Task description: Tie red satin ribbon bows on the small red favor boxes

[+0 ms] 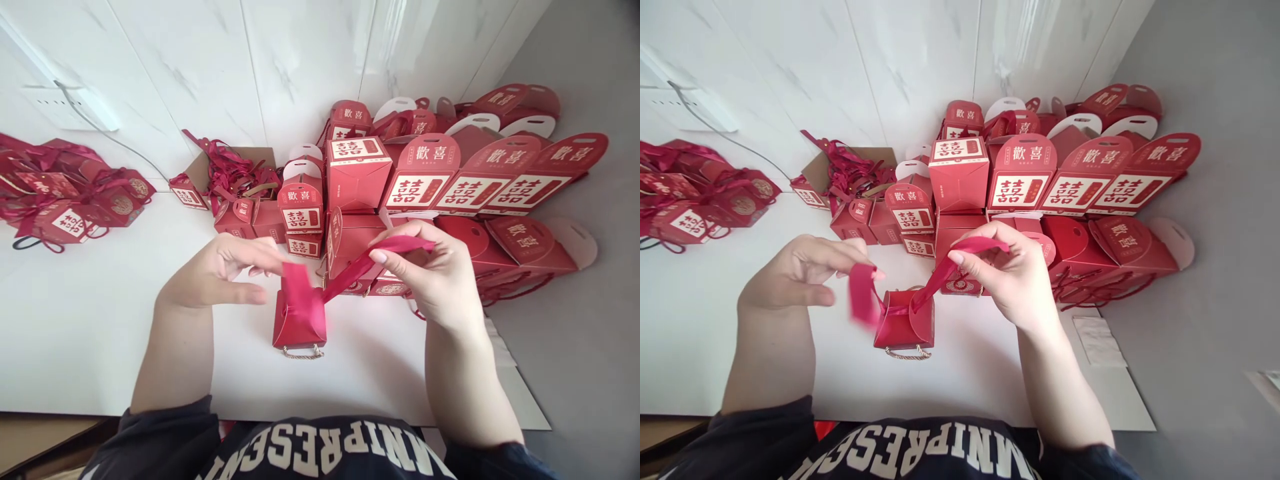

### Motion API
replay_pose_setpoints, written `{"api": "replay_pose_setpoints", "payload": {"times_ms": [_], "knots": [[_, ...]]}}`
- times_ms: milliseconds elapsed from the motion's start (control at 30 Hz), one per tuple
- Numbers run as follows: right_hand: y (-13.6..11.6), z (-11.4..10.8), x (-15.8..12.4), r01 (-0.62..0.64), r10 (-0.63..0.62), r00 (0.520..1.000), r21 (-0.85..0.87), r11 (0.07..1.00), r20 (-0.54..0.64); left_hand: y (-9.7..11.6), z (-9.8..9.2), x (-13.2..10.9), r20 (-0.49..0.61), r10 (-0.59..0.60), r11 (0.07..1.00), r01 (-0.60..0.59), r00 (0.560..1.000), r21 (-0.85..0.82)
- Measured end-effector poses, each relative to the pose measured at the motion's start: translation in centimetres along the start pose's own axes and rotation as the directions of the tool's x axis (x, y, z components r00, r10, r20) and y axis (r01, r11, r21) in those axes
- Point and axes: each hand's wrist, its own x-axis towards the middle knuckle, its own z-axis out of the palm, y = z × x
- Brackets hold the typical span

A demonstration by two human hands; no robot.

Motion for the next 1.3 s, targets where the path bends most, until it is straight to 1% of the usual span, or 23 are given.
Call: {"api": "replay_pose_setpoints", "payload": {"times_ms": [100,200,267,333,433,500,600,700,933,1133,1200,1300], "knots": [[0.1,1.0,0.3,0.067,-0.060,0.994,0.071,0.995,-0.097,0.2,3.1,0.7,-0.081,0.027,0.997,-0.033,0.996,-0.065],[-0.2,2.4,0.7,0.125,-0.114,0.986,0.084,0.989,-0.124,0.1,5.7,1.0,-0.138,0.048,0.991,-0.064,0.989,-0.116],[-0.4,3.3,0.7,0.141,-0.131,0.984,0.081,0.987,-0.119,-0.2,6.7,1.0,-0.156,0.057,0.987,-0.079,0.986,-0.137],[-0.5,4.1,0.5,0.126,-0.118,0.987,0.078,0.989,-0.107,-0.6,7.3,1.2,-0.184,0.068,0.982,-0.099,0.981,-0.163],[-0.1,4.9,0.1,0.070,-0.067,0.997,0.077,0.995,-0.050,-1.2,7.4,1.5,-0.240,0.081,0.963,-0.138,0.967,-0.231],[0.2,5.2,-0.1,0.036,-0.037,0.999,0.080,0.996,0.011,-1.4,7.3,1.7,-0.248,0.070,0.944,-0.144,0.966,-0.296],[0.7,5.3,0.1,0.013,-0.020,0.996,0.090,0.996,0.081,-1.6,7.4,1.9,-0.202,0.038,0.915,-0.116,0.979,-0.386],[1.0,5.3,0.3,0.014,-0.027,0.993,0.118,0.993,0.111,-1.8,7.6,2.0,-0.172,0.006,0.902,-0.079,0.985,-0.424],[1.4,5.5,0.6,-0.005,-0.014,0.989,0.131,0.991,0.147,-2.0,7.5,2.0,-0.170,-0.032,0.910,-0.041,0.985,-0.413],[1.1,5.2,0.6,-0.048,0.024,0.984,0.135,0.990,0.174,-2.1,7.5,2.0,-0.226,-0.038,0.921,-0.054,0.973,-0.385],[0.9,5.0,0.7,-0.073,0.050,0.986,0.142,0.987,0.160,-2.2,7.5,1.9,-0.226,-0.036,0.924,-0.054,0.973,-0.378],[0.8,4.9,0.7,-0.070,0.053,0.993,0.170,0.983,0.105,-2.3,7.6,1.9,-0.180,-0.054,0.914,-0.024,0.982,-0.404]]}}
